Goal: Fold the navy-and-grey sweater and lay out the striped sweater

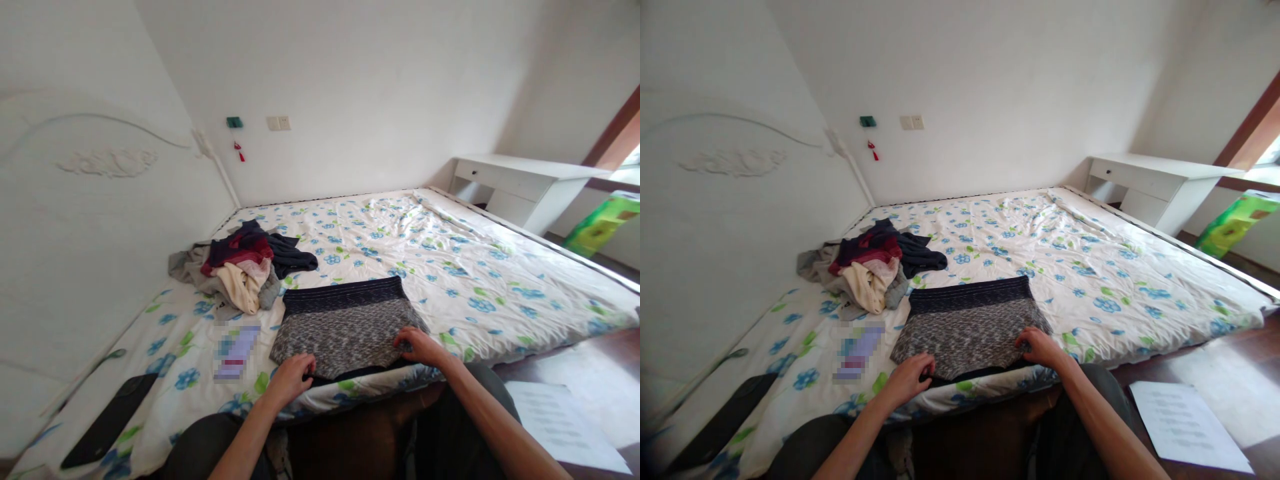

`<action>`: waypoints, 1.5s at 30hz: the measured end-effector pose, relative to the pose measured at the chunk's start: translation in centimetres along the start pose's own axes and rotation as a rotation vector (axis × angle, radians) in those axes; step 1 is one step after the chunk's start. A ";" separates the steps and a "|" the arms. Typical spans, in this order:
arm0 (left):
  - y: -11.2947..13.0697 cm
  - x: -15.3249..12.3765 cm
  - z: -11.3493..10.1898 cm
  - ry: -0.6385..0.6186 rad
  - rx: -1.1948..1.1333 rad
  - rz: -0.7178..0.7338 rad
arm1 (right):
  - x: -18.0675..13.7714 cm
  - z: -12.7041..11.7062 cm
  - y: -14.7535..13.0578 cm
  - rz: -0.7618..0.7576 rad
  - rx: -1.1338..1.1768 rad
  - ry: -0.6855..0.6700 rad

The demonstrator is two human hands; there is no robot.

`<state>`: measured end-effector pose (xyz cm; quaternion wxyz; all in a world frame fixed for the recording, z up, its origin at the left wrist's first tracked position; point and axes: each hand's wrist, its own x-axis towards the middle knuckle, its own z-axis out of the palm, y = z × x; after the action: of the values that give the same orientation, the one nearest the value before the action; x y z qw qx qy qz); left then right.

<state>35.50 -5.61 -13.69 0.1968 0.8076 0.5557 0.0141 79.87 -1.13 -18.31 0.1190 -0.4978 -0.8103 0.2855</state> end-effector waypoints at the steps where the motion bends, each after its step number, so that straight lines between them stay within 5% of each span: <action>1: -0.2 0.0 0.1 -0.017 0.006 -0.012 | 0.0 0.0 -0.1 0.013 -0.019 -0.014; 9: -1.7 -0.9 -0.4 -0.092 -0.029 -0.034 | -1.4 -1.0 -0.2 0.082 0.056 -0.062; 36: -0.1 0.5 -0.1 0.054 0.116 0.008 | 0.9 0.7 -0.2 0.027 0.036 -0.049; 45: -0.2 0.0 -1.2 -0.048 0.010 0.002 | -0.1 -0.6 0.1 0.109 0.164 -0.139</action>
<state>35.00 -5.18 -12.65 0.2061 0.8094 0.5499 -0.0079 80.30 -0.95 -17.86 0.0871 -0.5085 -0.7622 0.3909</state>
